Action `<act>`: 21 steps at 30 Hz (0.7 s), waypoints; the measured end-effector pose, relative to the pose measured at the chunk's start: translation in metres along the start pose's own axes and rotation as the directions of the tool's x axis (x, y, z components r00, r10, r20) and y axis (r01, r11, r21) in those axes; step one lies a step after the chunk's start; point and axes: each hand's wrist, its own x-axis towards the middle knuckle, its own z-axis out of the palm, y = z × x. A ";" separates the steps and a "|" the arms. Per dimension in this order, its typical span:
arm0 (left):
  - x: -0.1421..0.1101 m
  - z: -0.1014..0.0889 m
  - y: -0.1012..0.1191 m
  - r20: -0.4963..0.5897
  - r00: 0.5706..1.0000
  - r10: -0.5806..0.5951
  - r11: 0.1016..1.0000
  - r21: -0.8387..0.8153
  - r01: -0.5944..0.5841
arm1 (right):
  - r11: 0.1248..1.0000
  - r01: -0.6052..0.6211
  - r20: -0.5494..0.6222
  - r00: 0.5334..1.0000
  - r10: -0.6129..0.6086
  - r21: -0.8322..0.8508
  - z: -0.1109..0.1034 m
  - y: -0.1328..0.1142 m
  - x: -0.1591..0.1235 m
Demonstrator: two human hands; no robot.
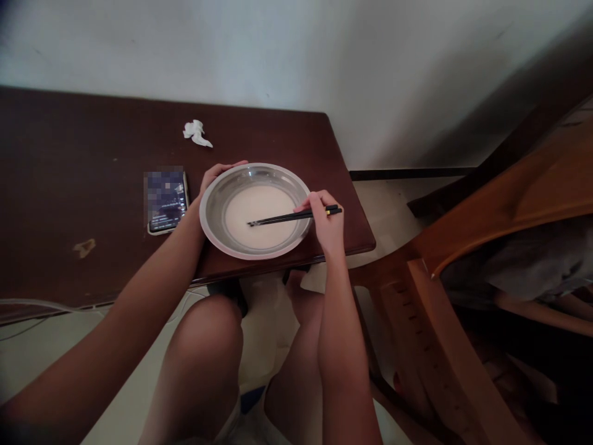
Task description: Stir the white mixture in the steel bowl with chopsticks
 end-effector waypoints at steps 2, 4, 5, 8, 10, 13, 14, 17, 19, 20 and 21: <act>0.000 0.000 0.000 -0.008 1.000 0.009 1.000 0.002 -0.009 | 0.999 0.027 0.051 0.998 -0.026 -0.026 0.003 -0.003 -0.001; 0.001 0.000 -0.001 -0.015 1.000 0.014 1.000 -0.020 -0.015 | 0.996 0.061 0.025 0.998 -0.059 -0.070 0.002 -0.004 0.000; 0.002 0.000 -0.001 -0.013 1.000 0.011 0.999 -0.032 -0.011 | 0.994 0.068 -0.013 0.998 -0.069 -0.083 0.001 -0.003 0.001; 0.002 -0.001 -0.003 0.012 1.000 -0.014 0.999 -0.052 0.015 | 0.997 0.043 -0.133 0.990 -0.052 -0.067 -0.006 0.003 0.003; 0.001 -0.001 -0.003 0.009 1.000 -0.015 0.999 -0.042 0.016 | 0.999 0.019 -0.130 0.991 -0.025 -0.043 -0.008 0.004 0.001; 0.000 0.001 -0.002 -0.013 1.000 -0.012 0.999 -0.035 0.011 | 1.000 0.008 -0.010 1.000 -0.008 -0.025 -0.005 0.001 -0.002; -0.001 0.002 -0.002 -0.014 1.000 -0.014 0.999 -0.042 0.013 | 0.999 0.020 0.021 1.000 -0.020 -0.035 -0.004 -0.001 -0.003; -0.002 0.002 -0.001 -0.011 1.000 -0.009 0.999 -0.048 0.008 | 0.993 0.076 0.015 0.997 -0.075 -0.094 -0.003 -0.004 -0.003; -0.002 0.002 -0.002 -0.018 1.000 -0.004 0.999 -0.034 0.003 | 0.993 0.074 -0.067 0.995 -0.080 -0.095 -0.006 -0.002 -0.001; -0.002 0.001 -0.002 -0.018 1.000 0.000 1.000 -0.028 0.000 | 0.995 0.059 -0.115 0.991 -0.067 -0.075 -0.008 0.000 0.000; -0.002 0.001 -0.003 -0.015 1.000 0.004 1.000 -0.026 -0.004 | 0.998 0.042 -0.156 0.987 -0.049 -0.048 -0.009 0.001 0.001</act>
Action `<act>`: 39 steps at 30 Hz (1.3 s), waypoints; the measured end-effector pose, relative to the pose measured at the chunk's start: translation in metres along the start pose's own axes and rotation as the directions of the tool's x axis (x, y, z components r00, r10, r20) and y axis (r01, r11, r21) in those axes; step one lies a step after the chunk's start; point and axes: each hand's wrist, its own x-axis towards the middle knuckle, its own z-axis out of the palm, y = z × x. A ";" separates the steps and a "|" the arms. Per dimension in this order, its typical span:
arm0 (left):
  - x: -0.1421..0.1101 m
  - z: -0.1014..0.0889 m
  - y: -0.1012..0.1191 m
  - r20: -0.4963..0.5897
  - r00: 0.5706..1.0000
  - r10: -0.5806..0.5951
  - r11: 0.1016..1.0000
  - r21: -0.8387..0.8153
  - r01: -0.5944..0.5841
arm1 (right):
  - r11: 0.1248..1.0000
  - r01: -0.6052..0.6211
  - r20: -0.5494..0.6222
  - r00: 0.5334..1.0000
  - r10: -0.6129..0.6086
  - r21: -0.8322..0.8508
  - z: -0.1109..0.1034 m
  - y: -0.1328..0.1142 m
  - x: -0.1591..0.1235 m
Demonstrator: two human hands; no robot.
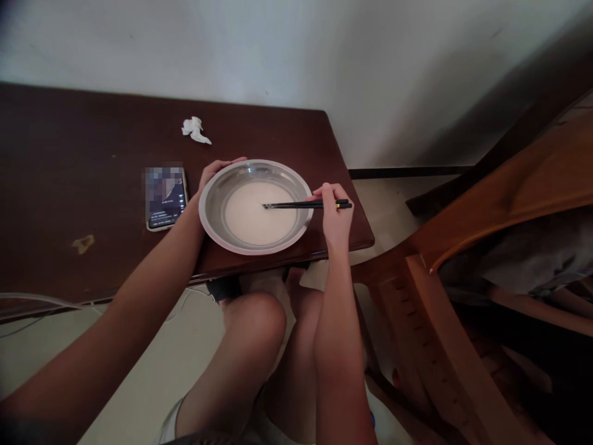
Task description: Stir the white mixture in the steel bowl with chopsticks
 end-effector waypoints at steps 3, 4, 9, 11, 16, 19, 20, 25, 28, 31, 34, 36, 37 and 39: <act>0.001 -0.002 -0.002 0.011 1.000 0.012 1.000 0.006 -0.012 | 0.997 -0.045 0.015 0.999 0.045 0.055 -0.001 0.001 -0.001; 0.001 -0.002 -0.002 0.006 1.000 0.013 1.000 0.013 -0.013 | 0.997 -0.050 0.062 0.997 0.046 0.063 0.000 0.000 -0.002; 0.000 -0.001 -0.001 -0.003 1.000 0.014 1.000 0.004 -0.014 | 1.000 -0.011 0.171 0.985 0.007 0.021 0.002 -0.008 -0.006; -0.001 0.000 -0.001 0.009 1.000 0.010 1.000 -0.015 -0.010 | 1.000 -0.017 0.057 0.998 0.017 -0.004 -0.002 -0.006 -0.004; 0.001 -0.001 -0.002 0.009 1.000 0.002 0.999 -0.041 -0.002 | 0.996 -0.089 -0.066 0.994 0.089 0.015 -0.002 -0.002 -0.001; 0.001 -0.002 -0.002 0.009 1.000 0.000 0.999 -0.038 0.000 | 0.996 -0.088 0.052 0.995 0.088 0.001 0.008 -0.009 -0.005; 0.001 -0.002 -0.002 0.005 1.000 -0.002 0.999 -0.035 0.002 | 0.996 -0.086 0.046 0.995 0.087 -0.005 0.011 -0.012 -0.006; -0.003 0.001 0.002 -0.009 1.000 -0.030 0.999 -0.028 0.029 | 0.995 -0.096 -0.166 0.982 0.092 -0.019 0.015 -0.018 -0.006; -0.004 0.002 0.005 -0.006 0.999 -0.033 0.999 -0.020 0.032 | 0.986 -0.162 -0.201 0.966 0.165 0.033 0.016 -0.019 -0.006; -0.005 0.003 0.007 -0.002 1.000 -0.021 1.000 -0.017 0.021 | 0.975 -0.206 -0.076 0.974 0.213 0.082 0.022 -0.020 -0.006; -0.007 0.004 0.009 -0.004 1.000 -0.024 0.999 -0.030 0.023 | 0.977 -0.186 -0.011 0.982 0.188 0.100 0.026 -0.021 -0.005; -0.008 0.004 0.009 -0.003 1.000 -0.027 0.999 -0.031 0.027 | 0.980 -0.165 -0.076 0.982 0.174 0.109 0.024 -0.021 -0.003; -0.007 0.002 0.009 0.000 1.000 -0.023 0.999 -0.026 0.023 | 0.980 -0.158 -0.121 0.978 0.172 0.119 0.022 -0.021 -0.002; -0.004 -0.002 0.006 0.012 1.000 -0.009 1.000 -0.014 0.009 | 0.976 -0.154 -0.190 0.965 0.182 0.154 0.017 -0.021 -0.002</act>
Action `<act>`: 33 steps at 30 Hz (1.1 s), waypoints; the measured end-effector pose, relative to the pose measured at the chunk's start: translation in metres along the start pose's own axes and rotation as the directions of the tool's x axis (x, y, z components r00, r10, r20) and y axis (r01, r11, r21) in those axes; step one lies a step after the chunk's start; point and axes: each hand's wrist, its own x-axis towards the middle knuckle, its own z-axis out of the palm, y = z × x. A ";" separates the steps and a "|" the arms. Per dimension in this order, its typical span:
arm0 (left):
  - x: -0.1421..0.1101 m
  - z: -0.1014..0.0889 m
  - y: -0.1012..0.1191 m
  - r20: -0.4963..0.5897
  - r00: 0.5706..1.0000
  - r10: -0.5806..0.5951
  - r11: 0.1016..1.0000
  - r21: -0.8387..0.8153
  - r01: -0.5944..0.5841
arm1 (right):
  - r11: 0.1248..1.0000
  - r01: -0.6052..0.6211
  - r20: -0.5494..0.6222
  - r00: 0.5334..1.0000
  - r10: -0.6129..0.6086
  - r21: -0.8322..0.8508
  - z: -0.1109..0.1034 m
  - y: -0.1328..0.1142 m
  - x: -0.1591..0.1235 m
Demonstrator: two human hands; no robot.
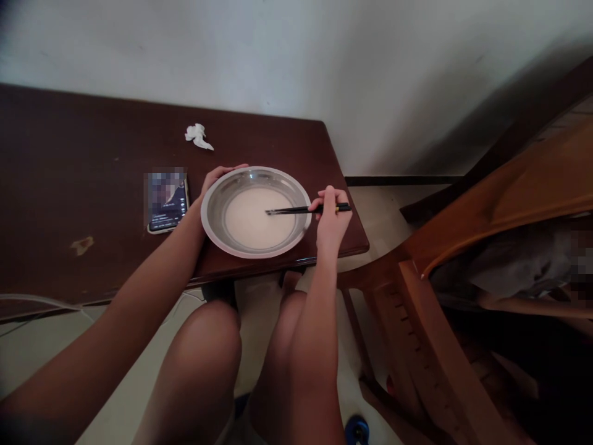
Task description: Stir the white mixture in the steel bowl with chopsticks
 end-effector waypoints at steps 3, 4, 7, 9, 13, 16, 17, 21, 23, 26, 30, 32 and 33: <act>0.007 -0.007 -0.004 0.033 0.999 0.004 1.000 -0.022 -0.003 | 0.998 -0.016 0.016 1.000 0.015 0.065 -0.006 -0.002 -0.002; 0.009 -0.009 -0.005 0.045 0.999 0.000 0.999 -0.033 0.001 | 0.996 -0.023 0.046 0.999 0.019 0.082 -0.006 -0.003 -0.003; 0.009 -0.009 -0.005 0.034 0.999 -0.001 1.000 -0.023 0.002 | 0.994 -0.052 0.147 0.988 0.038 0.092 -0.004 -0.003 -0.007; 0.007 -0.007 -0.004 0.002 1.000 0.008 1.000 -0.003 -0.008 | 0.996 -0.057 0.176 0.983 0.045 0.065 -0.001 -0.002 -0.007; 0.008 -0.007 -0.005 -0.007 1.000 0.011 1.000 -0.009 -0.011 | 1.000 0.001 0.138 0.990 -0.003 0.011 0.002 -0.001 0.001; 0.013 -0.013 -0.008 0.016 1.000 0.003 0.999 -0.032 -0.003 | 0.999 0.034 0.044 0.998 -0.034 0.017 -0.001 -0.001 0.007; 0.015 -0.015 -0.009 0.022 1.000 0.000 0.999 -0.036 0.001 | 0.999 0.034 0.018 0.999 -0.035 0.026 -0.002 -0.001 0.008; 0.017 -0.015 -0.010 0.038 0.999 0.007 0.999 -0.043 -0.006 | 0.999 0.004 0.140 0.990 -0.010 0.042 0.001 0.001 0.005; 0.016 -0.014 -0.010 0.030 0.999 0.012 0.999 -0.041 -0.011 | 1.000 0.013 0.254 0.967 -0.016 0.014 0.005 0.001 0.002; 0.015 -0.012 -0.009 0.021 1.000 0.004 0.999 -0.043 -0.003 | 0.998 0.036 0.256 0.967 -0.022 -0.050 0.006 0.000 0.000; 0.017 -0.015 -0.010 0.026 1.000 0.004 0.999 -0.039 -0.003 | 1.000 0.018 0.064 0.998 -0.017 -0.022 -0.003 0.001 0.005; 0.018 -0.016 -0.010 0.033 0.999 0.003 0.999 -0.037 -0.002 | 1.000 0.005 0.081 0.997 -0.006 0.005 -0.004 0.003 0.004; 0.018 -0.016 -0.010 0.034 0.999 0.002 0.999 -0.038 0.000 | 1.000 -0.002 0.132 0.991 0.001 0.009 -0.003 0.003 0.003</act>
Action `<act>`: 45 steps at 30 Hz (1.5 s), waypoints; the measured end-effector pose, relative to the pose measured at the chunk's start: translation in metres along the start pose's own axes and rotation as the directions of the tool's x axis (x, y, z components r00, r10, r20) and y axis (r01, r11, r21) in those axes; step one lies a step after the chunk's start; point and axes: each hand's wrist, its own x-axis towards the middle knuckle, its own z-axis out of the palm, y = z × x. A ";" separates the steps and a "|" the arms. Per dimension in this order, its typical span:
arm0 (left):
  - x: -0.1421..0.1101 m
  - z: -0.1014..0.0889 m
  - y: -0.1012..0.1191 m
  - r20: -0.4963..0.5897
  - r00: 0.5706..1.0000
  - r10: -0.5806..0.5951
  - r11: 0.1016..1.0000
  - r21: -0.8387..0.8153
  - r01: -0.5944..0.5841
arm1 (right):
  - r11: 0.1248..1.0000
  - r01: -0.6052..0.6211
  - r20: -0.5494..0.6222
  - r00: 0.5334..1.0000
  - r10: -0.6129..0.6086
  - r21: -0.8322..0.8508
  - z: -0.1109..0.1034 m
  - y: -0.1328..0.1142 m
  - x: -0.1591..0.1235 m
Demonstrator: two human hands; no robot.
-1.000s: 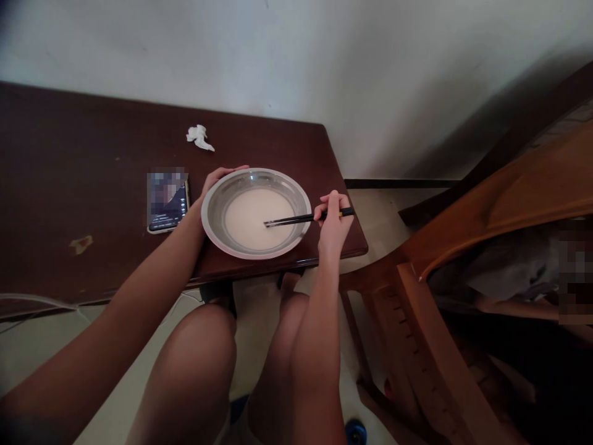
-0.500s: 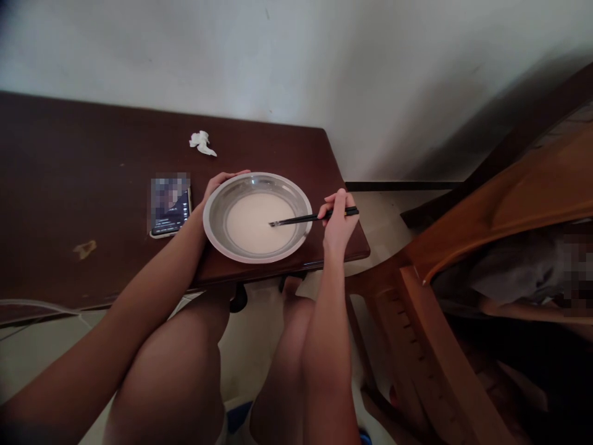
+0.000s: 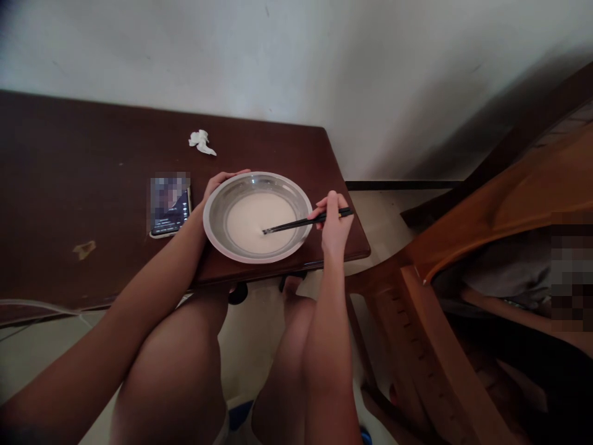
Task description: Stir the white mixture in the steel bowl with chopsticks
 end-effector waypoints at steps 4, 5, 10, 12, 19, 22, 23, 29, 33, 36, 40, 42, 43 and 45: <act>-0.003 0.003 0.002 -0.021 1.000 0.008 1.000 0.003 -0.008 | 1.000 0.004 0.202 0.979 0.000 -0.020 0.007 0.000 -0.004; -0.004 0.004 0.002 -0.028 1.000 0.011 1.000 0.007 -0.011 | 0.999 0.013 0.194 0.981 -0.007 -0.032 0.007 0.000 -0.004; -0.010 0.009 0.006 -0.026 1.000 0.013 0.999 0.049 -0.012 | 0.998 0.011 -0.057 0.998 -0.014 -0.056 -0.003 0.002 -0.001; -0.011 0.009 0.007 -0.020 1.000 0.019 0.998 0.064 -0.017 | 0.999 -0.006 -0.028 1.000 0.005 -0.040 -0.003 0.004 -0.002; -0.012 0.010 0.006 -0.025 1.000 0.017 0.999 0.046 -0.016 | 0.998 0.038 0.183 0.983 -0.028 -0.053 0.008 0.004 -0.005; -0.013 0.012 0.007 -0.043 0.999 0.025 0.997 0.073 -0.022 | 0.995 0.031 0.030 0.999 -0.029 -0.091 0.001 0.004 -0.002; -0.013 0.012 0.007 -0.043 0.999 0.027 0.996 0.080 -0.024 | 0.996 0.020 0.003 1.000 -0.020 -0.091 -0.001 0.004 -0.002; -0.014 0.013 0.008 -0.021 1.000 0.003 1.000 0.013 -0.002 | 0.999 0.024 0.228 0.973 -0.015 -0.037 0.008 0.002 -0.007; -0.015 0.014 0.008 -0.029 1.000 0.003 1.000 0.018 -0.003 | 0.996 0.052 0.093 0.995 -0.046 -0.069 0.004 0.004 -0.004; -0.013 0.011 0.007 -0.019 1.000 0.005 1.000 0.024 -0.005 | 0.996 0.028 -0.015 0.999 -0.029 -0.080 -0.003 0.005 -0.002; -0.011 0.010 0.005 -0.014 1.000 0.009 1.000 0.030 -0.009 | 0.995 0.034 0.155 0.988 -0.018 -0.099 0.003 0.002 -0.007; -0.012 0.011 0.006 -0.021 1.000 0.016 0.999 0.036 -0.015 | 0.992 0.068 0.229 0.973 -0.042 -0.109 0.007 0.001 -0.009; -0.012 0.012 0.006 -0.023 1.000 0.017 0.999 0.040 -0.016 | 0.990 0.084 0.232 0.971 -0.055 -0.114 0.008 0.000 -0.008; -0.013 0.013 0.006 -0.028 0.999 0.022 0.998 0.055 -0.020 | 0.988 0.094 0.164 0.984 -0.074 -0.118 0.007 0.001 -0.007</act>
